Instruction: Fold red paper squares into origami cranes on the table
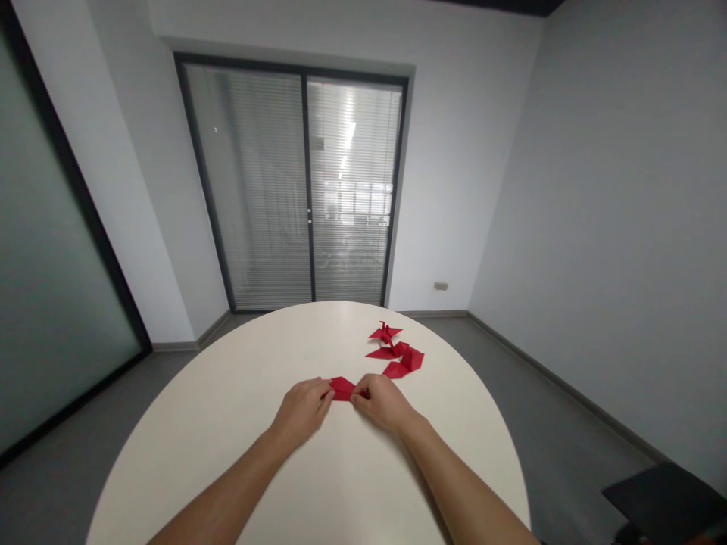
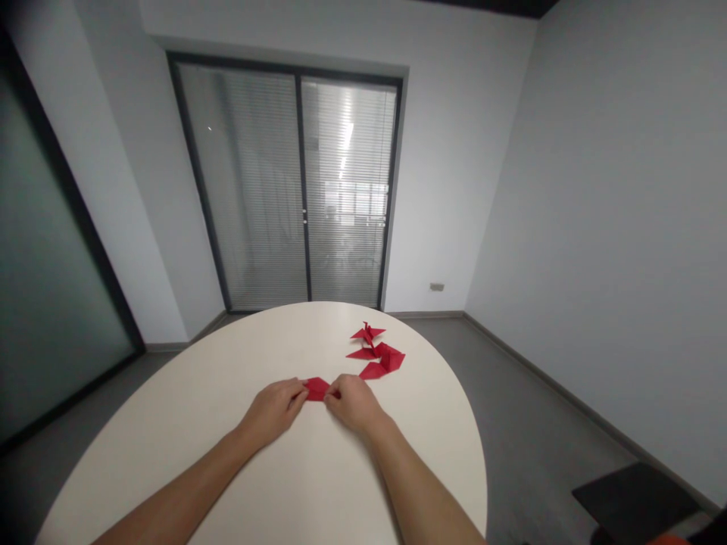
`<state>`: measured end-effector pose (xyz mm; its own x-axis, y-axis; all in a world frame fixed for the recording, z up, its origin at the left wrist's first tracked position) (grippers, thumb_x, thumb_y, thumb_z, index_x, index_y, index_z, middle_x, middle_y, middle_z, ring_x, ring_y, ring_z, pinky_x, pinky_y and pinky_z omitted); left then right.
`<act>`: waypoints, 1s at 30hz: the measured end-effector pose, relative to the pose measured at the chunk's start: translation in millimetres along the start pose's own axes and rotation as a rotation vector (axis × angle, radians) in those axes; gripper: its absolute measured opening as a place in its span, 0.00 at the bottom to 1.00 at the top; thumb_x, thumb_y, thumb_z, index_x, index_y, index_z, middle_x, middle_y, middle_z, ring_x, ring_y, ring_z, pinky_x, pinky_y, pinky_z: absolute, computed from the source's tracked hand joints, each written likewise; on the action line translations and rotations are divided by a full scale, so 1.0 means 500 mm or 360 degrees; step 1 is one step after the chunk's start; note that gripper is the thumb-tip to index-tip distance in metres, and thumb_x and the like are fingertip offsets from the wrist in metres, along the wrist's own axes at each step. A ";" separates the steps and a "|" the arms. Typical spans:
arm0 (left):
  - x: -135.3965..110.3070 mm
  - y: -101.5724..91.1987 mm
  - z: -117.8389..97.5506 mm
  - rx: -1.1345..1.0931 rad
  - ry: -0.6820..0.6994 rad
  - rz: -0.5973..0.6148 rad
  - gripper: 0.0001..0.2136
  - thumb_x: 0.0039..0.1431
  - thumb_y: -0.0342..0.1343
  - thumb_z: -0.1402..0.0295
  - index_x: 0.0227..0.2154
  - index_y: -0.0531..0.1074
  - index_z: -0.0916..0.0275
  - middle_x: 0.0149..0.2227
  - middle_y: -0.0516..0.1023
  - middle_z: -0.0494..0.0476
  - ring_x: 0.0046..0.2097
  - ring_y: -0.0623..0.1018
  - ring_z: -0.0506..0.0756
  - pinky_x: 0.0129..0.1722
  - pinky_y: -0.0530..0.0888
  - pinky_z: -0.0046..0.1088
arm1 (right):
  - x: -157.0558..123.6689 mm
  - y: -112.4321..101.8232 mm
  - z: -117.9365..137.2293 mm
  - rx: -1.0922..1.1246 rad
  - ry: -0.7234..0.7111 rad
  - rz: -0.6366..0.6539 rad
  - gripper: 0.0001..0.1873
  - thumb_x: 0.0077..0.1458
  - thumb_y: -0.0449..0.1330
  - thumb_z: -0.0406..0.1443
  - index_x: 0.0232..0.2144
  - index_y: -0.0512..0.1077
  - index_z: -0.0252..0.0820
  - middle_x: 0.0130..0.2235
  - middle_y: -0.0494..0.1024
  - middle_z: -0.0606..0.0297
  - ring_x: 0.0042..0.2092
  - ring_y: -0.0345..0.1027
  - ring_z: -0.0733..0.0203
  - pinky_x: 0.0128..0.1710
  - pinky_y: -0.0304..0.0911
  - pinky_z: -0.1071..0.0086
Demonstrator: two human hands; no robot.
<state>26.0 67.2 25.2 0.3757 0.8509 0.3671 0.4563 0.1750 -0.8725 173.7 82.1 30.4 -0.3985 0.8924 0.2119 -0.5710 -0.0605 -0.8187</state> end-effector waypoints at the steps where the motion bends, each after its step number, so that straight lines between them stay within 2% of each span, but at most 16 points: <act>1: 0.001 0.000 0.000 0.0008 -0.0016 -0.0004 0.13 0.67 0.46 0.67 0.38 0.78 0.58 0.40 0.82 0.59 0.45 0.79 0.60 0.46 0.70 0.34 | 0.001 0.001 -0.003 0.0017 0.0026 -0.0008 0.11 0.53 0.56 0.32 0.27 0.80 0.40 0.29 0.81 0.61 0.29 0.69 0.61 0.28 0.55 0.71; 6: 0.005 0.007 0.006 0.0063 -0.0092 -0.0027 0.10 0.64 0.50 0.70 0.41 0.76 0.58 0.41 0.81 0.58 0.44 0.78 0.59 0.45 0.70 0.33 | 0.002 0.000 -0.008 0.0053 0.0013 -0.0039 0.12 0.52 0.57 0.31 0.34 0.80 0.42 0.35 0.82 0.62 0.34 0.72 0.60 0.32 0.58 0.72; 10: 0.007 0.013 0.011 0.0071 -0.0136 -0.0010 0.12 0.63 0.51 0.70 0.47 0.74 0.57 0.45 0.81 0.56 0.45 0.79 0.58 0.46 0.70 0.32 | 0.000 -0.004 0.000 -0.0172 -0.0040 -0.0028 0.15 0.52 0.56 0.29 0.39 0.79 0.44 0.38 0.81 0.61 0.40 0.72 0.58 0.38 0.60 0.71; 13: 0.008 0.018 0.010 0.0069 -0.0106 0.0060 0.13 0.64 0.50 0.71 0.47 0.75 0.55 0.47 0.81 0.54 0.48 0.79 0.57 0.49 0.71 0.32 | -0.003 0.000 0.025 -0.0335 -0.0161 -0.0021 0.19 0.54 0.54 0.27 0.43 0.79 0.46 0.42 0.81 0.61 0.45 0.71 0.56 0.43 0.62 0.69; 16: 0.008 0.023 0.007 0.0030 -0.0062 0.0135 0.15 0.65 0.47 0.72 0.48 0.76 0.53 0.50 0.80 0.53 0.51 0.78 0.56 0.53 0.70 0.32 | -0.009 0.022 0.060 -0.0361 -0.0328 0.0026 0.23 0.58 0.51 0.27 0.51 0.75 0.45 0.51 0.78 0.59 0.53 0.69 0.56 0.53 0.61 0.66; 18: 0.007 0.028 0.005 0.0012 -0.0056 0.0171 0.17 0.64 0.47 0.74 0.49 0.76 0.54 0.53 0.79 0.54 0.54 0.77 0.56 0.56 0.69 0.33 | -0.015 0.044 0.076 -0.0351 -0.0381 0.0110 0.24 0.61 0.49 0.29 0.57 0.70 0.40 0.59 0.72 0.55 0.60 0.64 0.54 0.60 0.57 0.63; 22: -0.005 0.039 -0.002 0.0042 -0.0036 0.0235 0.20 0.64 0.45 0.74 0.57 0.70 0.60 0.60 0.72 0.59 0.62 0.70 0.57 0.62 0.65 0.36 | -0.031 0.083 0.072 -0.0361 -0.0243 0.0397 0.32 0.66 0.46 0.41 0.67 0.52 0.29 0.69 0.51 0.46 0.70 0.43 0.46 0.67 0.44 0.50; 25: -0.019 0.048 -0.012 0.0100 0.0020 0.0299 0.22 0.67 0.43 0.69 0.62 0.65 0.66 0.64 0.66 0.65 0.66 0.64 0.60 0.66 0.60 0.43 | -0.046 0.089 0.057 -0.0340 -0.0100 0.0592 0.40 0.66 0.43 0.50 0.69 0.43 0.27 0.70 0.40 0.46 0.71 0.32 0.45 0.69 0.36 0.50; 28: -0.031 0.055 -0.016 0.0159 0.0058 0.0381 0.24 0.68 0.42 0.65 0.64 0.61 0.68 0.66 0.61 0.67 0.68 0.59 0.63 0.66 0.57 0.49 | -0.055 0.077 0.036 -0.0377 0.0058 0.0691 0.42 0.65 0.43 0.51 0.69 0.41 0.27 0.71 0.38 0.46 0.71 0.29 0.44 0.69 0.35 0.50; 30: -0.035 0.058 -0.014 0.0177 0.0063 0.0413 0.25 0.68 0.42 0.63 0.65 0.59 0.67 0.67 0.59 0.67 0.69 0.57 0.64 0.66 0.57 0.50 | -0.053 0.061 0.031 -0.0418 0.0075 0.0649 0.40 0.65 0.45 0.49 0.69 0.45 0.26 0.70 0.42 0.44 0.71 0.34 0.43 0.68 0.38 0.50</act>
<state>38.1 53.9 -4.4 0.5008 0.8546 0.1372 0.2502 0.0088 -0.9682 155.8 49.5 8.1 -0.5154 0.8392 -0.1735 -0.1722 -0.2997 -0.9384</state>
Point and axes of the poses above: each hand's wrist, its own x-axis towards the middle knuckle, its own y-axis out of the palm, z = x × y, the point moved 8 cm from there along x, towards the middle knuckle
